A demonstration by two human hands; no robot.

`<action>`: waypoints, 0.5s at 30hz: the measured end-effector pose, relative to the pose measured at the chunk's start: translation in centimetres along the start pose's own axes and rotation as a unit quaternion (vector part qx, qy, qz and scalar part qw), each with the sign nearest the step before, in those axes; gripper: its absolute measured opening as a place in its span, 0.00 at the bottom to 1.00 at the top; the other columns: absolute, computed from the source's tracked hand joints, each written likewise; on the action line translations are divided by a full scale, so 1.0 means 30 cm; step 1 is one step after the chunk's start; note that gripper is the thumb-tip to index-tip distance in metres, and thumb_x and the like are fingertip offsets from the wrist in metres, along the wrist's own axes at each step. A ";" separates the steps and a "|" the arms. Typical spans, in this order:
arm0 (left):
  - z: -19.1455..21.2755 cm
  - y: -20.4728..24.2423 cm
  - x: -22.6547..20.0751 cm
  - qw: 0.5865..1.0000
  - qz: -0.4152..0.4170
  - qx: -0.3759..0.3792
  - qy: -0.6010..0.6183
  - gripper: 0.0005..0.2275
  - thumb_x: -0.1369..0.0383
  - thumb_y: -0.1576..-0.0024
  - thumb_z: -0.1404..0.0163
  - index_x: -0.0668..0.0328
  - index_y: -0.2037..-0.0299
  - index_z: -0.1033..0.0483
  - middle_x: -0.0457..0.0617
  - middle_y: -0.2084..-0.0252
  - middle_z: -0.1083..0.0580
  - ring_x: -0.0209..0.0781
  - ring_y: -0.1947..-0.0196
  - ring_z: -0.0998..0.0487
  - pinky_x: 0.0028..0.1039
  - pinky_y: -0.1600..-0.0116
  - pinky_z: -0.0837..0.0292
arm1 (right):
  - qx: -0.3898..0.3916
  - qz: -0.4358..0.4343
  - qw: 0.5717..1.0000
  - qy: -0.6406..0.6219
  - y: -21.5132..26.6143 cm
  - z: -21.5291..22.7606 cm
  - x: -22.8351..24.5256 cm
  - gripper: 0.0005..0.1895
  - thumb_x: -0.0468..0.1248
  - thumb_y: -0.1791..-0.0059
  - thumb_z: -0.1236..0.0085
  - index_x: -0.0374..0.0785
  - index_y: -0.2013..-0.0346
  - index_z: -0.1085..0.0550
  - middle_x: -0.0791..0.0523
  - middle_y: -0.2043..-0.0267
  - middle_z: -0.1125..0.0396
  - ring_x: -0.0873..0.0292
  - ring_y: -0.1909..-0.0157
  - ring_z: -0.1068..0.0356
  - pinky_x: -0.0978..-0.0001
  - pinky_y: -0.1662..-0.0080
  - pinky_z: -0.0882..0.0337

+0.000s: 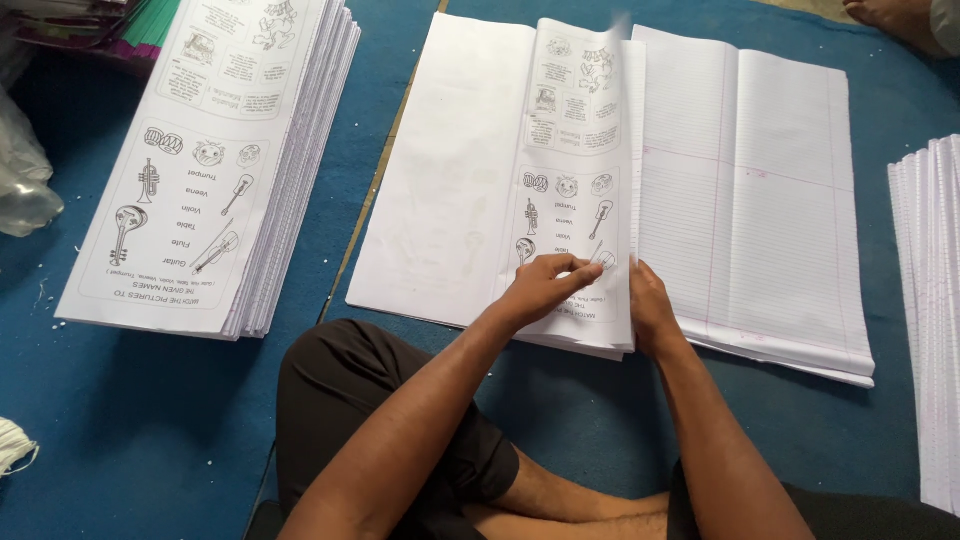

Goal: The person sits on the floor and assembles notebooks by inserting printed pages into lined paper covers. They repeatedly pick up a printed sheet, place it inside a folded cover, and move the finished unit to a growing stack.

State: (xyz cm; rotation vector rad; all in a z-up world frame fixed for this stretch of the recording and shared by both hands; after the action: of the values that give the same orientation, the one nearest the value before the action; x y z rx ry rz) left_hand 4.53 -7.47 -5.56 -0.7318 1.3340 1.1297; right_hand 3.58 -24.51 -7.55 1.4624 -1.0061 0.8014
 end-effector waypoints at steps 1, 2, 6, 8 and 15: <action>0.002 0.003 0.000 1.000 0.002 0.001 0.000 0.24 0.45 0.45 0.48 0.59 0.58 0.16 0.52 0.60 0.17 0.41 0.55 0.18 0.28 0.49 0.25 | 0.009 -0.012 0.999 -0.046 0.002 -0.010 0.004 0.30 0.55 0.46 0.60 0.32 0.41 0.36 0.47 0.49 0.28 0.58 0.53 0.22 0.67 0.54 0.20; 0.004 0.006 -0.005 1.000 -0.011 -0.002 -0.005 0.24 0.45 0.45 0.48 0.60 0.58 0.16 0.51 0.60 0.18 0.40 0.55 0.18 0.28 0.49 0.25 | 0.014 -0.013 0.999 -0.039 0.007 -0.012 0.011 0.32 0.55 0.46 0.60 0.31 0.41 0.35 0.46 0.49 0.28 0.58 0.54 0.22 0.68 0.55 0.20; -0.001 -0.006 0.019 0.999 -0.030 0.014 0.019 0.21 0.50 0.44 0.45 0.62 0.60 0.17 0.51 0.60 0.18 0.38 0.57 0.19 0.28 0.50 0.25 | -0.005 -0.002 0.997 0.072 0.007 0.004 0.018 0.30 0.51 0.47 0.50 0.27 0.42 0.33 0.41 0.52 0.28 0.55 0.58 0.23 0.67 0.58 0.20; 0.022 -0.021 0.053 0.996 -0.018 -0.003 0.084 0.18 0.53 0.44 0.44 0.63 0.59 0.18 0.51 0.60 0.19 0.38 0.59 0.21 0.29 0.52 0.25 | -0.018 0.010 0.994 0.106 -0.005 0.007 0.006 0.27 0.44 0.49 0.45 0.25 0.43 0.33 0.40 0.53 0.28 0.52 0.59 0.24 0.66 0.58 0.21; 0.312 0.008 0.160 0.930 0.055 -0.363 -0.002 0.11 0.65 0.42 0.49 0.64 0.55 0.20 0.55 0.57 0.19 0.44 0.57 0.17 0.30 0.49 0.24 | -0.022 0.014 0.998 0.061 -0.018 0.024 -0.021 0.20 0.36 0.49 0.46 0.27 0.45 0.33 0.41 0.54 0.27 0.54 0.58 0.23 0.68 0.55 0.20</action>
State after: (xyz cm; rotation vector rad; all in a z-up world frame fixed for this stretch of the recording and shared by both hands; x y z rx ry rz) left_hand 7.12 2.20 -8.78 -1.1895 0.9388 1.7443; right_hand 3.78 -25.12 -8.45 1.3488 -0.9478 0.8733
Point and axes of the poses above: each hand's wrist, its own y-axis away from the middle knuckle, its own z-axis out of the back of the hand, x = y × z, the point moved 7 cm from there along -y, towards the middle knuckle
